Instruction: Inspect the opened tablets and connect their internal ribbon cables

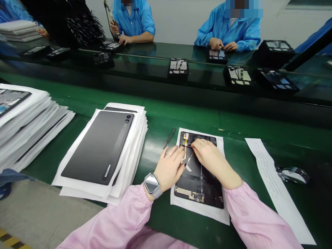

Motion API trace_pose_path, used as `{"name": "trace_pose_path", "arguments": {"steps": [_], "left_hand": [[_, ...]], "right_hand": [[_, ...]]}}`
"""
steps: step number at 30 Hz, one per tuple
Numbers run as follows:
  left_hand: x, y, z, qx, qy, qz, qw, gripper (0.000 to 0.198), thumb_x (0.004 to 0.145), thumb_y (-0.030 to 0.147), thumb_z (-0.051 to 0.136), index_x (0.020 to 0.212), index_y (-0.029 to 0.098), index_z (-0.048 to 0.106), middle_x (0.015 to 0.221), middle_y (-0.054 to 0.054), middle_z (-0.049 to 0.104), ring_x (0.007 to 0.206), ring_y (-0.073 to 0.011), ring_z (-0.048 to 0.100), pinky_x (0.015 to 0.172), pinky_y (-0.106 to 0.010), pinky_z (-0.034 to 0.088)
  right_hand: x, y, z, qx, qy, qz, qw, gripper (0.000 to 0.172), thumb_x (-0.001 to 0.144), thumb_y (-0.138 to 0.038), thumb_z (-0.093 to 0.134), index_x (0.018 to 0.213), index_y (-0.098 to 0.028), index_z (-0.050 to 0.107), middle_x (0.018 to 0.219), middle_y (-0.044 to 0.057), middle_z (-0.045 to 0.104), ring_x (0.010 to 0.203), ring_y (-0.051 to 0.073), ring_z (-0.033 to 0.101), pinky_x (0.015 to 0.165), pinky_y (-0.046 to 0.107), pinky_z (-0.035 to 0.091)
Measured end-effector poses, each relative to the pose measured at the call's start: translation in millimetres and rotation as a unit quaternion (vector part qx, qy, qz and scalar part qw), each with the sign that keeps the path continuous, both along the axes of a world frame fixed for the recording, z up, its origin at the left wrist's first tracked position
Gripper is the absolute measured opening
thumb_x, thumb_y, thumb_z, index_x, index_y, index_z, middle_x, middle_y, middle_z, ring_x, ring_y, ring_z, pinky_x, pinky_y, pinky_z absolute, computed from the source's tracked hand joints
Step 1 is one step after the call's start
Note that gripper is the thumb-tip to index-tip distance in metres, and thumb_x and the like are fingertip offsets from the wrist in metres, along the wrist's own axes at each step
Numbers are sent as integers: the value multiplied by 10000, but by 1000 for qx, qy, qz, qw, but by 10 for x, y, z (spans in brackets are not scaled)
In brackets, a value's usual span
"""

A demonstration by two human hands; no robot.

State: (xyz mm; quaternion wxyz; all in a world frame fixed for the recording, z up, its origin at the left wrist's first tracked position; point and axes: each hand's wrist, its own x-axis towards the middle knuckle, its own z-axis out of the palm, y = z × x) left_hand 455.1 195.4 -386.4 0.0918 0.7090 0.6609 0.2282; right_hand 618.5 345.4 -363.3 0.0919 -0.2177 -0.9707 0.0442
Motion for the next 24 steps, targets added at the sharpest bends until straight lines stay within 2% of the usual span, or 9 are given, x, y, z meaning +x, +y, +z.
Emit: {"name": "trace_pose_path", "arguments": {"steps": [6,13,19,24], "left_hand": [[14,-12,-21,6,4,2,1000,439,1023,306,407,1443,188,461,1562,-32,474,1445,-233,379,1228,-500,275],[10,-6,-2,5,1,-4,1000,421,1023,294,397,1422,188,481,1563,-30,472,1433,-242,393,1219,-516,284],[4,9,13,0,-11,-6,1000,420,1018,276,406,1422,187,479,1563,-32,472,1429,-246,391,1217,-519,276],[15,3,1,1,-6,-2,1000,413,1014,274,414,1413,187,481,1553,-26,485,1428,-243,392,1211,-525,292]], "right_hand": [[23,-13,-9,22,11,21,999,278,1007,-116,390,1060,-160,659,1043,122,657,905,284,644,784,407,498],[23,-60,20,48,21,30,998,281,1001,-100,422,1008,-136,700,997,122,655,896,287,605,802,422,468],[-15,-195,62,69,56,-20,996,249,1026,-177,487,988,-111,723,981,124,653,909,303,581,831,461,442],[-52,-327,13,76,76,-52,993,290,998,-132,485,1177,-66,703,1115,160,646,1028,321,564,901,475,441]]}}
